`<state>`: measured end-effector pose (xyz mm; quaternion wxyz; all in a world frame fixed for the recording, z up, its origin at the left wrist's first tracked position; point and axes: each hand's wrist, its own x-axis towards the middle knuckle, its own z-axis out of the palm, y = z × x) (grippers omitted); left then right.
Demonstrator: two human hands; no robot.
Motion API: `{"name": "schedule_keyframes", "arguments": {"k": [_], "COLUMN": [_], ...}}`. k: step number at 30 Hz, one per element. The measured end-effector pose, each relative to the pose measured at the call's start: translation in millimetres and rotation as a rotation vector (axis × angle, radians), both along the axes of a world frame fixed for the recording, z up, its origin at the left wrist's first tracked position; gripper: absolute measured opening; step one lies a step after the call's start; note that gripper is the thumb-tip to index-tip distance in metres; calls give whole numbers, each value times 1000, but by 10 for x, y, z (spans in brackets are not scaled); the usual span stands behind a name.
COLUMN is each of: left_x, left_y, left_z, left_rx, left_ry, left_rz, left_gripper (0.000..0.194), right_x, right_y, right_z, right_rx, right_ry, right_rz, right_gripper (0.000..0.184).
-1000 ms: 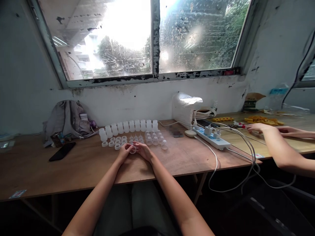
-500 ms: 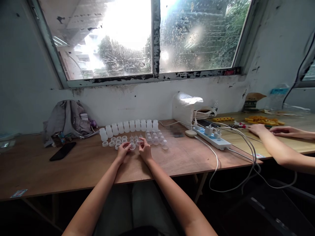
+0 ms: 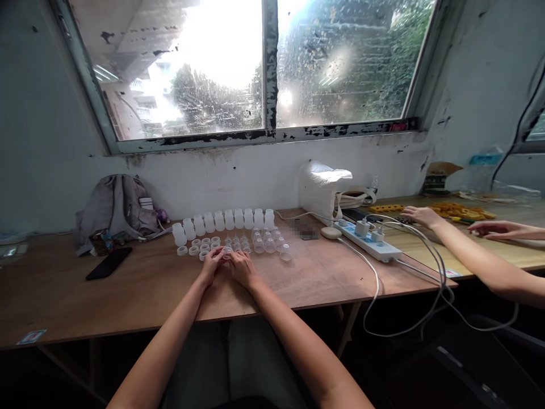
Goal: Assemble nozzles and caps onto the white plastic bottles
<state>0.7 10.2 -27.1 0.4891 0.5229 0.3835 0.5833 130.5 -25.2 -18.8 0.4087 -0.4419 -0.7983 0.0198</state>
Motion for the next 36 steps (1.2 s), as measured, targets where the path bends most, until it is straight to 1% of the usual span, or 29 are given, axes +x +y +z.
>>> {"name": "schedule_keyframes", "arguments": {"k": [5,8,12,17,20,23,24,26,29,32,36], "left_x": [-2,0,4,4,6,13,16,23,29,26,25], "left_y": [-20,-34,-41,-42,-53,-80,-92,-119,-151,-161,-145], "left_z": [11,19,30,31,37,61,73,98,128,135,117], "left_rx": [-15,-19,-18,-4,6,24,32,49,71,86,103], "left_ry": [-4,1,14,31,49,80,95,129,178,213,261], "left_rz": [-51,-60,-54,-56,-66,-85,-93,-114,-136,-117,-99], "left_gripper": [29,30,29,27,27,25,25,24,23,25,26], "right_x": [4,11,7,4,13,29,35,48,65,81,96], "right_y": [-5,2,38,47,22,20,29,61,112,144,172], "right_z": [-14,-25,-41,-29,-8,12,18,26,25,8,-20], "right_rx": [-4,-24,-62,-69,-51,-28,-46,-128,-241,-257,-278], "right_ry": [-65,-43,50,92,128,237,291,379,404,404,404], "right_rz": [0,14,10,-4,-28,-104,-121,-113,-55,-53,-92], "right_gripper": [33,36,26,17,16,22,26,29,20,14,9]}}
